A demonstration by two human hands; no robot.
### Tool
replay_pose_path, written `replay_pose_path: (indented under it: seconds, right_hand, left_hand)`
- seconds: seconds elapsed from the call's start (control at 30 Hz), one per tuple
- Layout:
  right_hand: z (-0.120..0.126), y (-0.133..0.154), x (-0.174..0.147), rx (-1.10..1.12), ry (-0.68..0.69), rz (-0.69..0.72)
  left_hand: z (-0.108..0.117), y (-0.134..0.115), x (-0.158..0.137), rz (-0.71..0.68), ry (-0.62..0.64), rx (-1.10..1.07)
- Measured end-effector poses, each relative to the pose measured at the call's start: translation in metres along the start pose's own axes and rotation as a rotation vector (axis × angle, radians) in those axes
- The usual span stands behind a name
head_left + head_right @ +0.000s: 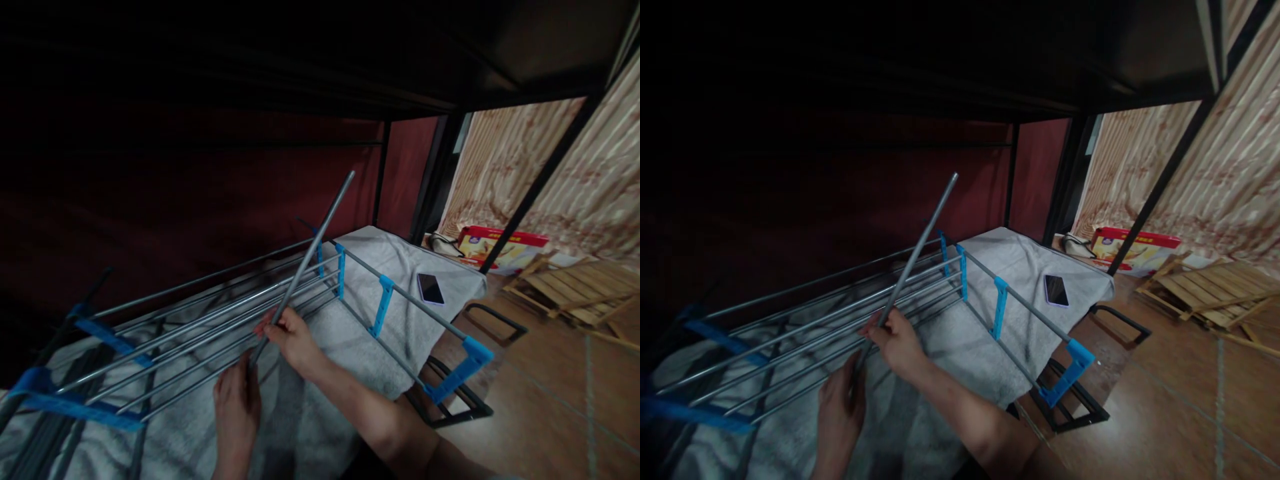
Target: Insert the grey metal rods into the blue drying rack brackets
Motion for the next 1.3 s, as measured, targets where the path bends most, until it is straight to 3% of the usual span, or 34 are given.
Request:
replay_pose_path:
  seconds: [0.13, 0.33, 0.47, 0.67, 0.83, 1.03, 1.13, 1.3]
  right_hand:
    - [0.017, -0.018, 0.0, 0.036, -0.076, -0.095]
    - [0.058, 0.002, 0.003, 0.129, -0.14, -0.134]
    - [0.076, -0.008, 0.007, 0.16, -0.138, -0.215]
    - [0.115, -0.058, 0.001, 0.151, -0.18, -0.344]
    - [0.176, -0.104, -0.009, 0.137, -0.295, -0.463]
    - [0.245, -0.144, -0.019, 0.073, -0.379, -0.548]
    - [0.262, -0.155, -0.021, 0.041, -0.384, -0.569]
    - [0.266, -0.163, -0.02, 0.02, -0.333, -0.603]
  left_hand:
    - [0.011, 0.014, -0.008, 0.013, 0.045, 0.183]
    - [0.043, 0.028, -0.003, 0.078, 0.142, 0.432]
    - [0.05, 0.045, -0.019, 0.1, 0.144, 0.513]
    - [0.029, 0.049, -0.042, 0.11, 0.273, 0.461]
    - [0.004, 0.044, -0.067, 0.224, 0.432, 0.357]
    - [-0.02, 0.041, -0.09, 0.256, 0.476, 0.205]
    - [-0.025, 0.043, -0.096, 0.283, 0.465, 0.157]
    - [-0.026, 0.047, -0.103, 0.303, 0.472, 0.11]
Point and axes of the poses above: each hand's wrist, its own x-axis towards the middle knuckle, its own z-axis out of the back of the hand, y = z × x, the point moved 9 cm from there along x, towards the middle knuckle, and after that the axes turned 15 degrees about -z, right-handed, at the moved point
